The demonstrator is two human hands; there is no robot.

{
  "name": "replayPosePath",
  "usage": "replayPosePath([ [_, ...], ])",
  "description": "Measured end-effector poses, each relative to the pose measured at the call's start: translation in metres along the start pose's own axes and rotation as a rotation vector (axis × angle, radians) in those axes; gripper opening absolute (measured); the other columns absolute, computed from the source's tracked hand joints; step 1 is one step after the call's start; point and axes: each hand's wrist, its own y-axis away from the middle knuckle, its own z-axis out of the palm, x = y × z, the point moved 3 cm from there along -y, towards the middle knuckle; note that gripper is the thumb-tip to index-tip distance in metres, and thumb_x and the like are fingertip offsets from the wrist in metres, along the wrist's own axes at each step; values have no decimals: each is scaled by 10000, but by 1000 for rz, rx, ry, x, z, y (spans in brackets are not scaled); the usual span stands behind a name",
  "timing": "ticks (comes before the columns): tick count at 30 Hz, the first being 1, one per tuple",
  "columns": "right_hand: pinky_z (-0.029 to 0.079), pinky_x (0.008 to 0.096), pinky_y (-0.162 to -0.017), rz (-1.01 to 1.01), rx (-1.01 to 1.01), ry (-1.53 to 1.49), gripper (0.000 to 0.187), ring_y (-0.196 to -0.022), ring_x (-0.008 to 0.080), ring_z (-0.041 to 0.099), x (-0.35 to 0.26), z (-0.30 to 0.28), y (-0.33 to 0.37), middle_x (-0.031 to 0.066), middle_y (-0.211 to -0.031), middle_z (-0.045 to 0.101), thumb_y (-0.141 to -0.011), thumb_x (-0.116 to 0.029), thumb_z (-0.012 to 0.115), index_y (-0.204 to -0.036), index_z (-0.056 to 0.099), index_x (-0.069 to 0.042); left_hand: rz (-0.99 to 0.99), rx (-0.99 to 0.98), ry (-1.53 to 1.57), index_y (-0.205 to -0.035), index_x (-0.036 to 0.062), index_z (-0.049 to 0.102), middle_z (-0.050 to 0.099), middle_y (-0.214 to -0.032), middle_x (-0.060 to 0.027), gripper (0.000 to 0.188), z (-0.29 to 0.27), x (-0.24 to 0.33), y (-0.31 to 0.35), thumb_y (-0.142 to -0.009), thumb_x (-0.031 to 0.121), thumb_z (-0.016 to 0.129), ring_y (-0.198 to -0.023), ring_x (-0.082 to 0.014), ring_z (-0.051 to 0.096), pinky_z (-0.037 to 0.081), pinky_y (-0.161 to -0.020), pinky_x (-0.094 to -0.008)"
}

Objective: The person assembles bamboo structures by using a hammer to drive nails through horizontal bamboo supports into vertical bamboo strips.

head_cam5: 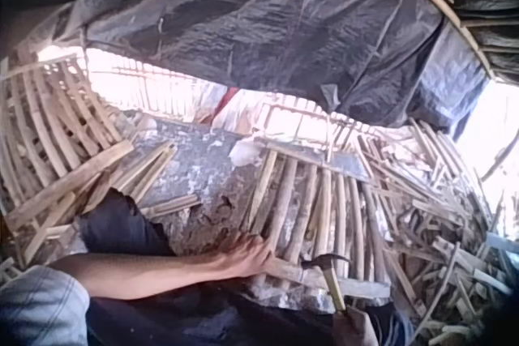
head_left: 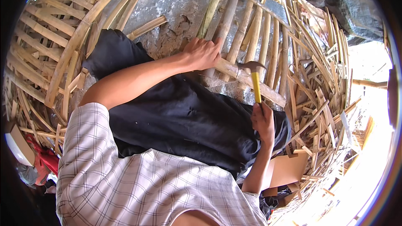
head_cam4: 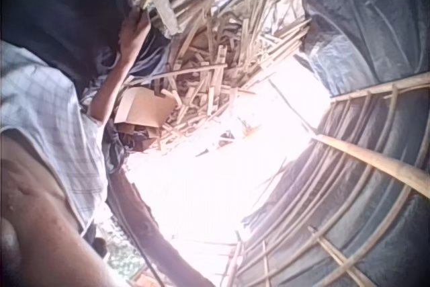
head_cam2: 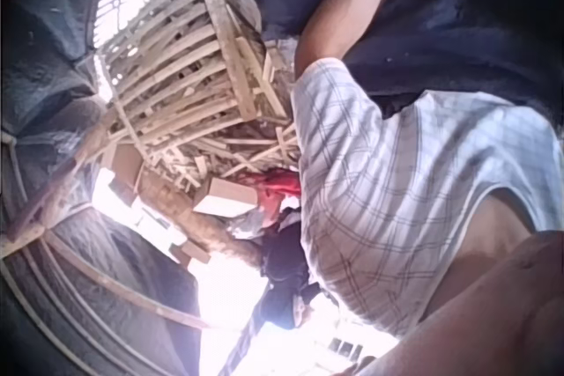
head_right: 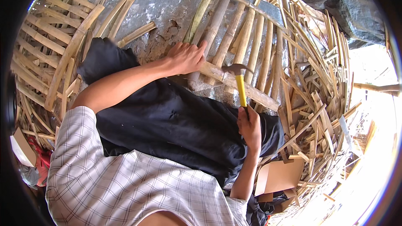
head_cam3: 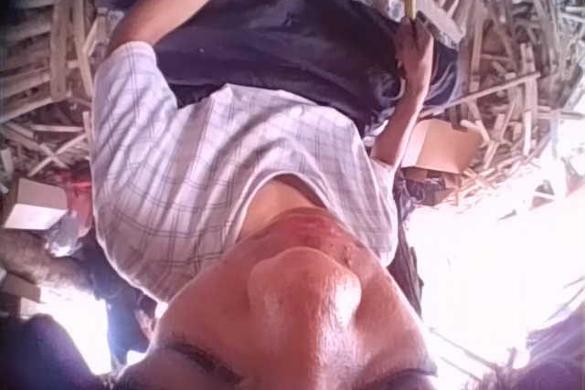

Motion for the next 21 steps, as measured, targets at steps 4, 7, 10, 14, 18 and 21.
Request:
replayPosePath([
  [4,366,250,-420,-41,146,-131,300,-472,60,422,0,17,-1,-25,-651,474,-1112,-278,527,-901,513,-66,50,52,-26,-1419,-46,466,724,-808,-188,534,7,0,-1,-1011,296,507,-739,-359,724,551,-716,-492],
  [7,393,322,-436,-27,-10,300,261,-496,114,482,-4,15,1,51,-638,534,-1088,-246,573,-989,563,-5,58,69,-34,-1480,-48,445,732,-869,-196,594,12,-5,2,-1012,312,506,-795,-352,725,548,-772,-485],
  [10,377,303,-441,-209,39,363,257,-517,89,462,-5,-7,-1,26,-639,507,-1092,-243,569,-976,552,-15,60,51,-79,-1496,-47,443,732,-884,-193,612,11,-4,3,-1012,321,504,-816,-352,721,541,-809,-481],
  [14,347,234,-442,-111,143,-194,282,-519,49,436,-7,17,1,-36,-658,456,-1118,-285,515,-928,484,-79,61,37,-87,-1474,-53,461,726,-857,-180,602,12,-2,2,-1008,326,510,-802,-349,716,535,-799,-480],
  [18,373,295,-451,-260,28,406,289,-506,78,484,12,3,-7,29,-633,508,-1088,-252,579,-905,558,-29,120,125,-83,-1457,-60,472,721,-839,-178,593,13,-4,4,-1008,325,517,-785,-344,714,532,-771,-480],
  [21,316,272,-422,-111,33,71,304,-478,56,409,-14,1,-1,-7,-628,451,-1102,-278,559,-905,516,-49,53,50,-77,-1458,-49,477,722,-843,-179,583,11,-5,5,-1011,324,521,-783,-342,713,532,-766,-477],
])
